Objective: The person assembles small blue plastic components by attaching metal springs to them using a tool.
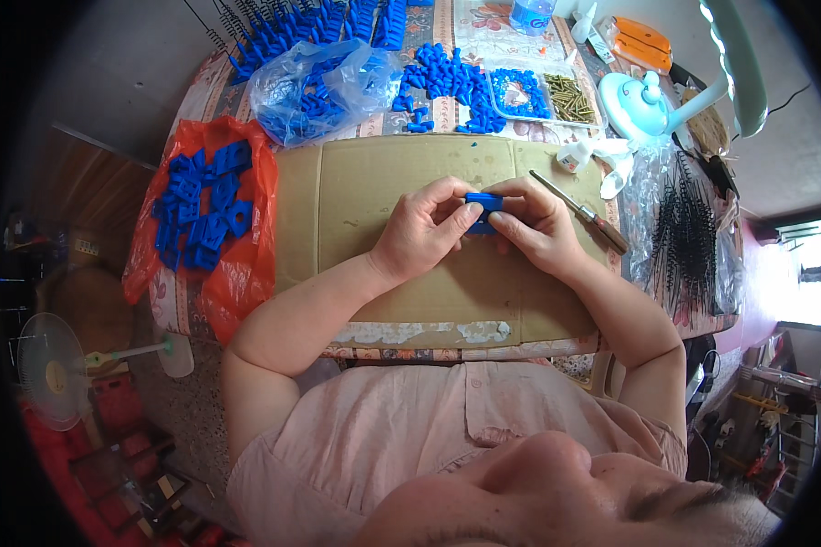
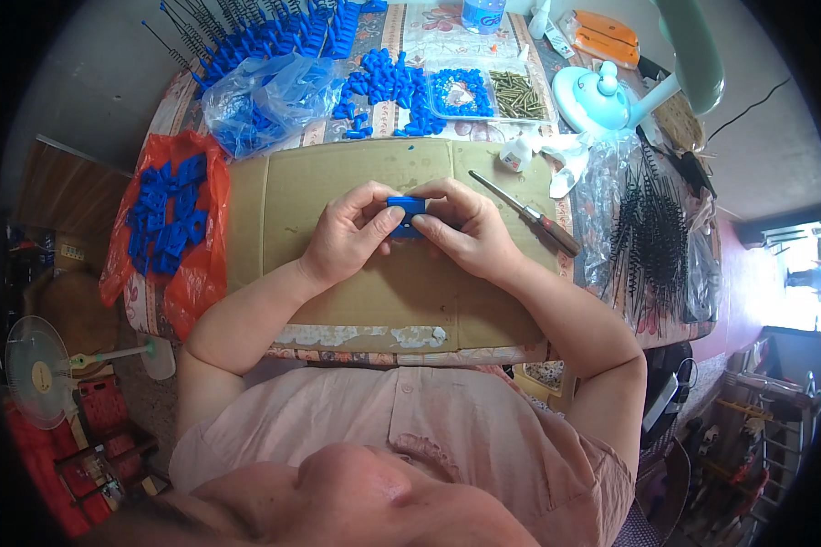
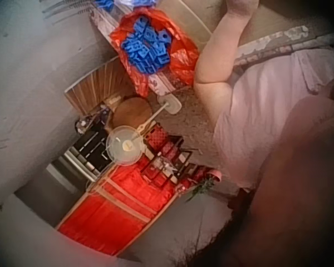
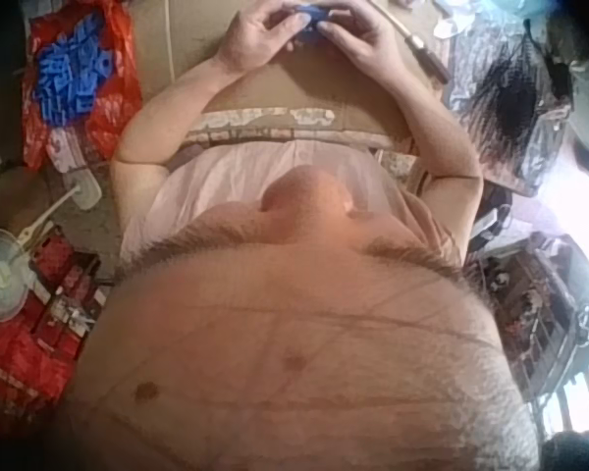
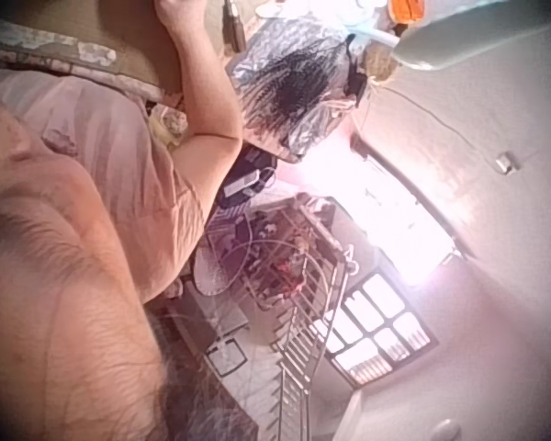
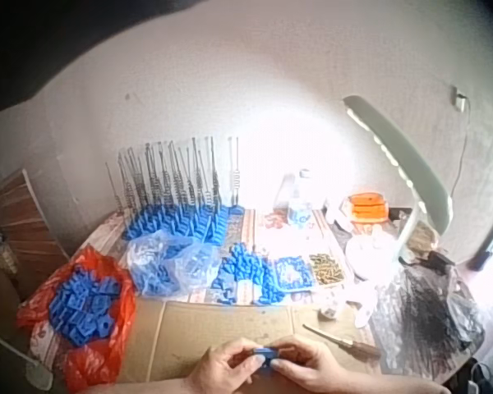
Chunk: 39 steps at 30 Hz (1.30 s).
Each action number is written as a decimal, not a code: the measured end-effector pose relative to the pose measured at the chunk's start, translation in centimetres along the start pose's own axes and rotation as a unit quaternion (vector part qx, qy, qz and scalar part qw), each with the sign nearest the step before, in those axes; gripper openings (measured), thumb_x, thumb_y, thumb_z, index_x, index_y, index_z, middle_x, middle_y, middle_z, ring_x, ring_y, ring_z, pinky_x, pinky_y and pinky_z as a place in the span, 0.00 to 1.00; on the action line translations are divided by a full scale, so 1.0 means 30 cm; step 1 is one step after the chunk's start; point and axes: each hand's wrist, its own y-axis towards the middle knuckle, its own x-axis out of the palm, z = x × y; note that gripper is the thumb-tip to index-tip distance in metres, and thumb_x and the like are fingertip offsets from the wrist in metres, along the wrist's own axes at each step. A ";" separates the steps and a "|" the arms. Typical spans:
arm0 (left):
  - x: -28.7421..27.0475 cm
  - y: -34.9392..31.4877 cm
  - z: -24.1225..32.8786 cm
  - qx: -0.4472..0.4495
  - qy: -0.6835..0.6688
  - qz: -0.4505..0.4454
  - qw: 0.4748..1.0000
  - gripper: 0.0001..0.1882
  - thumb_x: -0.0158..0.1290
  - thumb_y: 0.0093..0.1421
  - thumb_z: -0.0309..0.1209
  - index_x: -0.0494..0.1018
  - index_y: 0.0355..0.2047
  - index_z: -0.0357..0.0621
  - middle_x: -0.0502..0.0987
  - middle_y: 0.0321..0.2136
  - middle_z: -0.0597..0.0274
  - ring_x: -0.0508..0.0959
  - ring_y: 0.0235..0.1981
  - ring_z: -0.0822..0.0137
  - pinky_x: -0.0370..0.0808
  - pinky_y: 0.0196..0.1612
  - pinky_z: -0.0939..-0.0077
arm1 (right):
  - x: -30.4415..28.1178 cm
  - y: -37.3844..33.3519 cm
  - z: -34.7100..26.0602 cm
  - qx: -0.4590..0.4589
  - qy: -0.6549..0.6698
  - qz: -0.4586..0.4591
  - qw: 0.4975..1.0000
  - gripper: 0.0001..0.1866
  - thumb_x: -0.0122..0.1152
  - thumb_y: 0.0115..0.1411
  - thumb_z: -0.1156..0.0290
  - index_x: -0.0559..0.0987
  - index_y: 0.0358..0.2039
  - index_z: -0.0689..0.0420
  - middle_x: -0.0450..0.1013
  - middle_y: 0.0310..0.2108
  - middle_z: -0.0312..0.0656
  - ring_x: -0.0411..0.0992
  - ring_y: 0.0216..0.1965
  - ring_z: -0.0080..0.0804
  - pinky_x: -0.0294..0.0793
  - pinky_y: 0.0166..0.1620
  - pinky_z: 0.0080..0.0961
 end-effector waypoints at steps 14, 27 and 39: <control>-0.010 0.003 -0.003 -0.047 -0.008 -0.011 0.999 0.09 0.49 0.63 0.33 0.70 0.39 0.40 0.74 0.27 0.68 0.71 0.23 0.83 0.70 0.24 0.89 | -0.004 0.003 0.004 0.002 -0.016 0.008 1.000 0.13 0.54 0.61 0.74 0.68 0.46 0.60 0.72 0.24 0.34 0.67 0.21 0.15 0.65 0.24 0.13; -0.025 0.003 0.006 -0.040 -0.016 -0.030 0.999 0.13 0.42 0.66 0.35 0.69 0.40 0.38 0.73 0.26 0.67 0.72 0.22 0.79 0.70 0.26 0.86 | -0.007 0.010 0.003 0.004 0.007 0.013 1.000 0.14 0.54 0.61 0.73 0.68 0.46 0.62 0.73 0.27 0.37 0.69 0.21 0.16 0.68 0.25 0.14; -0.018 0.004 -0.005 -0.047 -0.023 -0.025 0.998 0.11 0.48 0.64 0.33 0.70 0.39 0.38 0.75 0.27 0.66 0.72 0.23 0.80 0.70 0.24 0.88 | -0.006 0.006 0.013 0.002 -0.007 0.014 1.000 0.14 0.55 0.61 0.74 0.69 0.46 0.61 0.72 0.24 0.34 0.68 0.21 0.15 0.66 0.24 0.13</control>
